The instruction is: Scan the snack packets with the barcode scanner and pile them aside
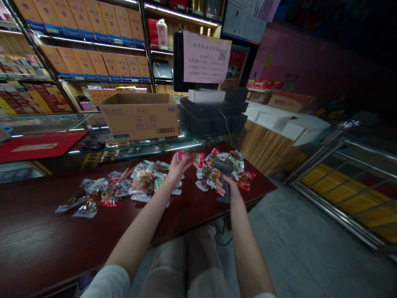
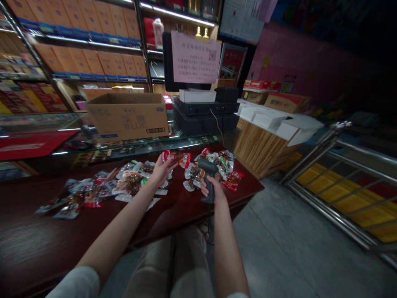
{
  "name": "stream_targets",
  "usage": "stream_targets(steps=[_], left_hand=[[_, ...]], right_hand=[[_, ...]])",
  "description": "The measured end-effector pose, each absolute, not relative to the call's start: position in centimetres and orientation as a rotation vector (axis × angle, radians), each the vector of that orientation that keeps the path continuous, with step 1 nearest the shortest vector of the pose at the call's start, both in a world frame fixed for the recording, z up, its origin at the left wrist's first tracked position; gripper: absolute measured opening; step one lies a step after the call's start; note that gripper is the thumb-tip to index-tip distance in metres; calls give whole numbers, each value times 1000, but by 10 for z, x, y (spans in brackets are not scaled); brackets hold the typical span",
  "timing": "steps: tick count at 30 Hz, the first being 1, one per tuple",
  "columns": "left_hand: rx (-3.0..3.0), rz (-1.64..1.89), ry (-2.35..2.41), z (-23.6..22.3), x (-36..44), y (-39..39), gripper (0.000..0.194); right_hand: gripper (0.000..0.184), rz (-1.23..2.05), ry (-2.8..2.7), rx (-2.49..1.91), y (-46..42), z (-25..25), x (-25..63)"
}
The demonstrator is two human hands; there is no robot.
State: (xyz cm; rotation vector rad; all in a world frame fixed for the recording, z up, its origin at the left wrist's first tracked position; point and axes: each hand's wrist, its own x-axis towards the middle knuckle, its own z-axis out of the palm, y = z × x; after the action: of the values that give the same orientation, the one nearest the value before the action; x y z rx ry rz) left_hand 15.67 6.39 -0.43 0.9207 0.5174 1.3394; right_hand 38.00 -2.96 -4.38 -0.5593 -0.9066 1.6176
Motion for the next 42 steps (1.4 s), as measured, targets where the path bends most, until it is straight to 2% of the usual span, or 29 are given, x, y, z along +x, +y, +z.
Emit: stream_targets(steps=[7,15,22,30,34,37,40,42], left_hand=[[925,1418,565,-26,147,64,49],[1110,1424,703,-34,145,65,51],[1226,1421,837,-34,144,61,41],[1423,1460,922,-27,141,61,39],[1678,1546,1183,-14,126,59,53],[1859,1576,1547,2,108,53,60],[2000,1576,1932,14,91,47,60],[2147,1507,1953,14,88,46,55]], right_hand=[[31,1602,-955,-776,-25,-49,366],[33,1626,-955,-812,-26,-51,366],[29,1647,-960,-806,-24,-51,367],[30,1624,-951,-797,-25,-52,364],[33,1595,-940,-795,-25,-56,363],[34,1594,-925,-803,-26,-56,364],[34,1594,-927,-808,-26,-54,364],[34,1607,-941,-802,-26,-53,364]])
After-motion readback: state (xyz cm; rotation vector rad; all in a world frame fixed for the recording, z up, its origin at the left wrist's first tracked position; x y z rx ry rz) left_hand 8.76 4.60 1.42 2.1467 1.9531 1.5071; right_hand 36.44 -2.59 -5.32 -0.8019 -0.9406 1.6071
